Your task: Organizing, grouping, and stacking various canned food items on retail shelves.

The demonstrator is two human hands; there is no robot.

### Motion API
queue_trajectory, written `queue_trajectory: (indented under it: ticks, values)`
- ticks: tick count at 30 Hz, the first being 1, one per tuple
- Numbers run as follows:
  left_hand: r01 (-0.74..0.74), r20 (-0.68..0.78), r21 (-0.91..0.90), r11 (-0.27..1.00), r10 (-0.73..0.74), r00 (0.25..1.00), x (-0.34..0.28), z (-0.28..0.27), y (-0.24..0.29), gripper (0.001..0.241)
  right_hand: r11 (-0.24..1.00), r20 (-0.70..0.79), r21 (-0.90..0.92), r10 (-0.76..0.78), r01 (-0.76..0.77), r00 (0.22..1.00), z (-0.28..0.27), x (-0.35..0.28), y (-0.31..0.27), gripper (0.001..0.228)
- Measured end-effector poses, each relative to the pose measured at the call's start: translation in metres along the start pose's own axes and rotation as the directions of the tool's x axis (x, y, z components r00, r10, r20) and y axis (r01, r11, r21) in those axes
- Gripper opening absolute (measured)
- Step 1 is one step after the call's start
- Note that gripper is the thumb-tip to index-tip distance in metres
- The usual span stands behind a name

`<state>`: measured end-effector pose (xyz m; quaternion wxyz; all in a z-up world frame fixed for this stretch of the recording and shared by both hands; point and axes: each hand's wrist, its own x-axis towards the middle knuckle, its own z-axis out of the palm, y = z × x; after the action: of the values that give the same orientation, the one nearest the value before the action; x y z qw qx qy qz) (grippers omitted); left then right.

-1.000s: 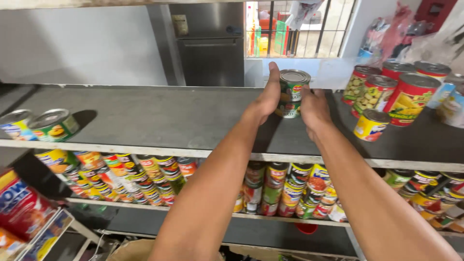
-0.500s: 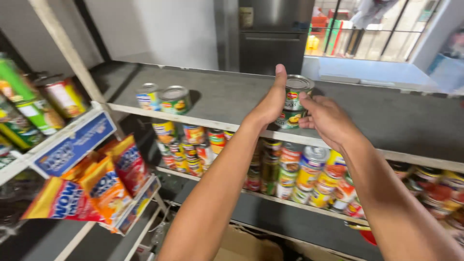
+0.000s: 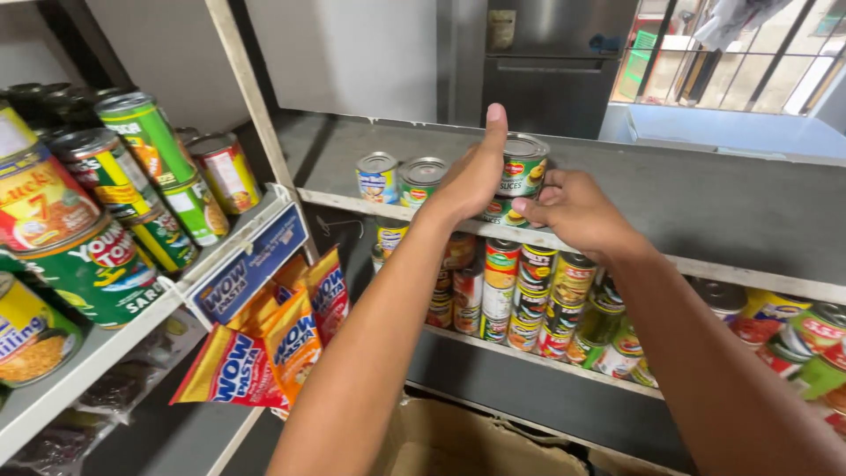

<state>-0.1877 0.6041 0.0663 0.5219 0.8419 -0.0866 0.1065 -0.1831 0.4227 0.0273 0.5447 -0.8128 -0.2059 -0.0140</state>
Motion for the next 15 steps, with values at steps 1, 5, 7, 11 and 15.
queue_trajectory:
  ticks: [1, 5, 7, 11, 15]
  values:
    - [0.003, -0.007, -0.002, 1.000, -0.003, 1.000, 0.000, -0.007, -0.002, 0.110, 1.000, 0.007, -0.002, -0.002, 0.002, 1.000, 0.006, 0.003, -0.002, 0.031]
    - [-0.043, -0.004, 0.129, 0.991, 0.044, 0.999, 0.008, -0.026, -0.012, 0.101, 1.000, 0.021, -0.011, 0.000, 0.001, 1.000, 0.019, 0.013, -0.005, 0.032]
    - [-0.061, 0.000, 0.198, 0.978, 0.062, 0.998, 0.009, -0.033, -0.017, 0.096, 1.000, 0.031, -0.013, -0.005, 0.005, 1.000, 0.021, 0.017, -0.002, 0.033]
    - [-0.104, -0.070, 0.270, 0.957, 0.128, 0.989, 0.004, -0.046, -0.020, 0.067, 0.999, 0.061, 0.038, -0.001, -0.001, 0.998, 0.013, 0.020, 0.007, 0.037]
    - [-0.267, -0.129, 0.223, 0.938, 0.299, 0.945, 0.004, -0.068, -0.015, 0.055, 0.996, 0.104, 0.085, -0.044, 0.035, 0.994, 0.012, 0.015, -0.011, 0.060]
